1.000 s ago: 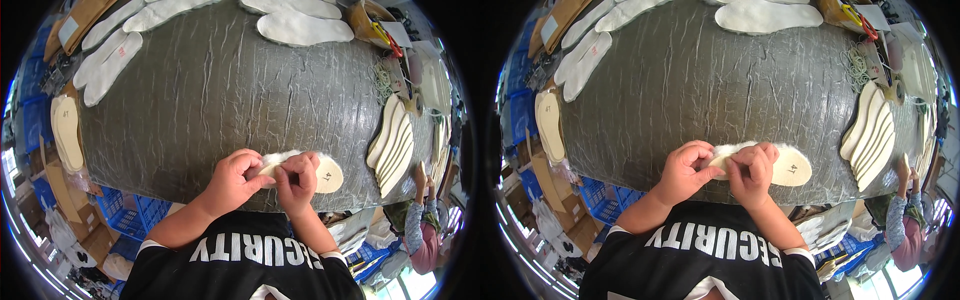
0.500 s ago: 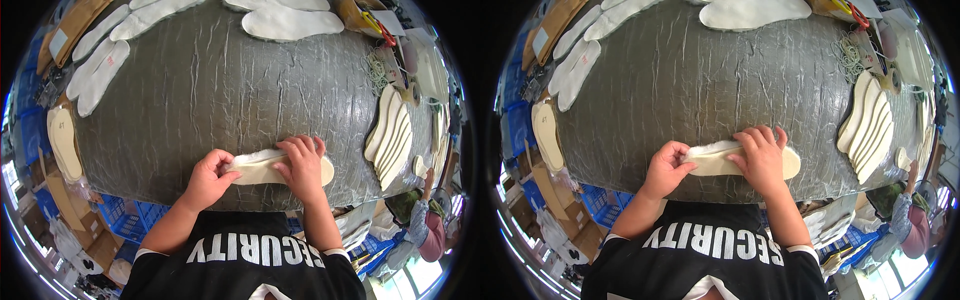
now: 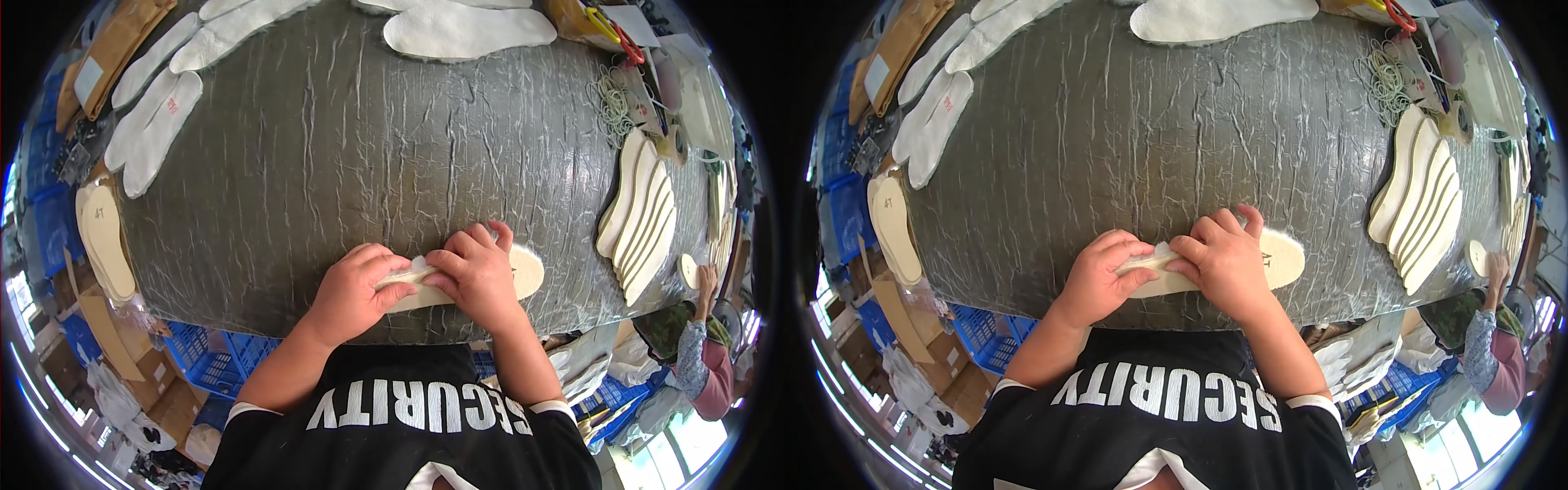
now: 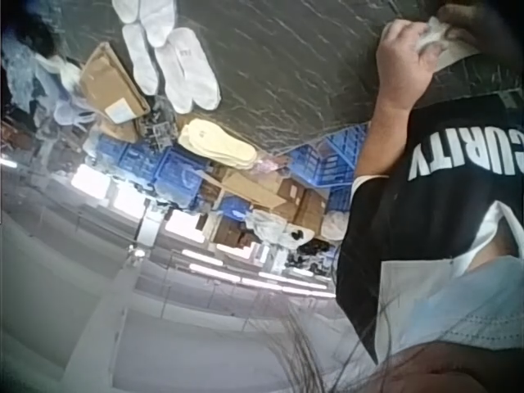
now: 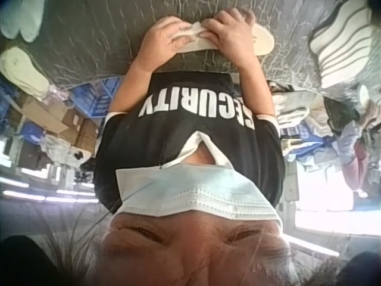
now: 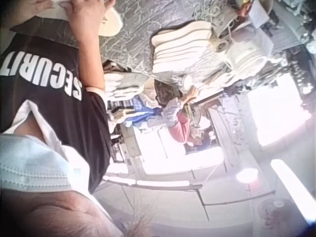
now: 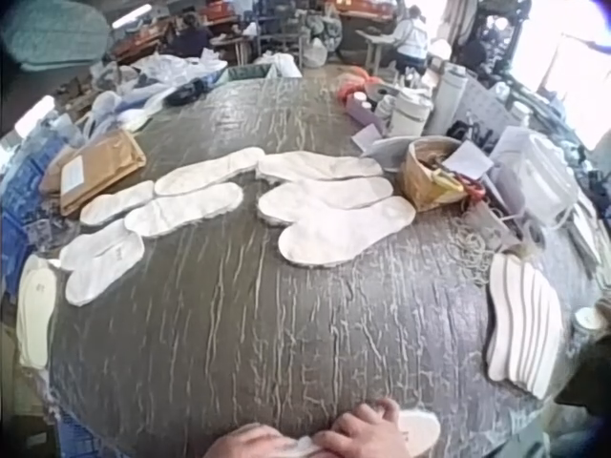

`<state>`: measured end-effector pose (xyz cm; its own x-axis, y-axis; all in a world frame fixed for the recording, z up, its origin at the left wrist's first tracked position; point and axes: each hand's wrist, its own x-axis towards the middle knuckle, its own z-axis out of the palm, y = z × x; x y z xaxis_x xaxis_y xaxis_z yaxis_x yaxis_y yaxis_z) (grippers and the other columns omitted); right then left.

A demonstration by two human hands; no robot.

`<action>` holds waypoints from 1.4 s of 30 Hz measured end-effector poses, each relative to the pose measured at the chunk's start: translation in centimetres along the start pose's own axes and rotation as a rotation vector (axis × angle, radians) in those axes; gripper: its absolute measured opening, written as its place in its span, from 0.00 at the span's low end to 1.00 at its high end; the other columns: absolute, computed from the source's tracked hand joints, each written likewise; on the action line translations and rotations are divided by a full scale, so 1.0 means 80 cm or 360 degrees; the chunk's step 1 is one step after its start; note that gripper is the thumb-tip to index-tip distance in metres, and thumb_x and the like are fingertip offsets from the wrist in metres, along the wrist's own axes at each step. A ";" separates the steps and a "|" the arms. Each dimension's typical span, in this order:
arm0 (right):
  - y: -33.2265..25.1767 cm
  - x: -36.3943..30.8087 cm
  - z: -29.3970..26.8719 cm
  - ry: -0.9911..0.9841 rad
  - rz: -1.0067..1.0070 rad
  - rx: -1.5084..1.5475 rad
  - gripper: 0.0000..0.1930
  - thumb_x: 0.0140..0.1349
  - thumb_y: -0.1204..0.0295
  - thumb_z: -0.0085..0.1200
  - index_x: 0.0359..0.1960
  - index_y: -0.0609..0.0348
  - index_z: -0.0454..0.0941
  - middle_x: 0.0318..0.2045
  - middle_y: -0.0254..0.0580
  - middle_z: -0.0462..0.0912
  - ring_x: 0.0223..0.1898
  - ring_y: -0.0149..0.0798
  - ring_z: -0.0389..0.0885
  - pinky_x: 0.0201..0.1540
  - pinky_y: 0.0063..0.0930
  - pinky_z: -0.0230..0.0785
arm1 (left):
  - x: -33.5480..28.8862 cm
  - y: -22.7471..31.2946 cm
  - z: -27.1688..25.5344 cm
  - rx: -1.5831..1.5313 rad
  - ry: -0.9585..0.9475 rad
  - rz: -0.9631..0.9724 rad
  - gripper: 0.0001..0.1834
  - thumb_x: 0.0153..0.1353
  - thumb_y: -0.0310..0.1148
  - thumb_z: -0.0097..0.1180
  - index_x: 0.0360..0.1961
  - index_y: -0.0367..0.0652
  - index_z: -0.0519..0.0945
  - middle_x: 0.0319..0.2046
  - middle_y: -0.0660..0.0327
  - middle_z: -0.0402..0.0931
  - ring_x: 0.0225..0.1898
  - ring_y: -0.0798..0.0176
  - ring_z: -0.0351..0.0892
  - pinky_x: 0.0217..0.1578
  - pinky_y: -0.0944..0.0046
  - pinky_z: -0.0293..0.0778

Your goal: Preparing, checking, and trimming shoe insoles at a manufacturing workstation.

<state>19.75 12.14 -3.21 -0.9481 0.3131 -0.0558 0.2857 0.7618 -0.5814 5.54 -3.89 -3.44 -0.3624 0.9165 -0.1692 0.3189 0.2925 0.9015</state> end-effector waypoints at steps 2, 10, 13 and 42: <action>-0.001 -0.001 0.000 -0.0012 -0.0015 -0.0008 0.11 0.47 0.59 0.64 0.32 0.43 0.81 0.28 0.27 0.73 0.38 0.37 0.72 0.56 0.56 0.54 | 0.003 0.002 0.000 0.0070 -0.0032 0.0057 0.14 0.52 0.32 0.67 0.37 0.35 0.80 0.32 0.55 0.77 0.34 0.55 0.77 0.36 0.63 0.73; -0.006 0.001 -0.004 -0.0019 -0.0067 0.0052 0.10 0.49 0.59 0.62 0.31 0.46 0.81 0.27 0.28 0.73 0.37 0.39 0.72 0.54 0.50 0.54 | 0.005 0.000 0.002 0.0017 -0.0024 0.0043 0.08 0.54 0.30 0.63 0.31 0.37 0.79 0.27 0.55 0.75 0.28 0.52 0.75 0.31 0.59 0.72; -0.007 0.000 -0.011 -0.0282 0.0043 0.0193 0.09 0.54 0.62 0.61 0.33 0.50 0.81 0.27 0.32 0.76 0.35 0.40 0.74 0.53 0.44 0.59 | 0.003 -0.005 -0.005 -0.0026 -0.0141 -0.0051 0.08 0.57 0.32 0.61 0.35 0.38 0.79 0.27 0.56 0.75 0.30 0.53 0.76 0.33 0.61 0.73; -0.038 -0.038 0.011 -0.1119 0.1618 0.2931 0.10 0.69 0.68 0.48 0.41 0.63 0.77 0.26 0.33 0.79 0.22 0.23 0.76 0.19 0.17 0.66 | 0.013 0.074 -0.019 0.0625 -0.0187 0.0919 0.10 0.43 0.28 0.66 0.26 0.50 0.76 0.38 0.67 0.77 0.45 0.58 0.75 0.55 0.47 0.57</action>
<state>21.60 8.37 -2.01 -0.6126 -0.3752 -0.6957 0.5607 -0.8267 -0.0478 5.75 -1.60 2.36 0.0498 0.9717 0.2311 0.7320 -0.1929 0.6534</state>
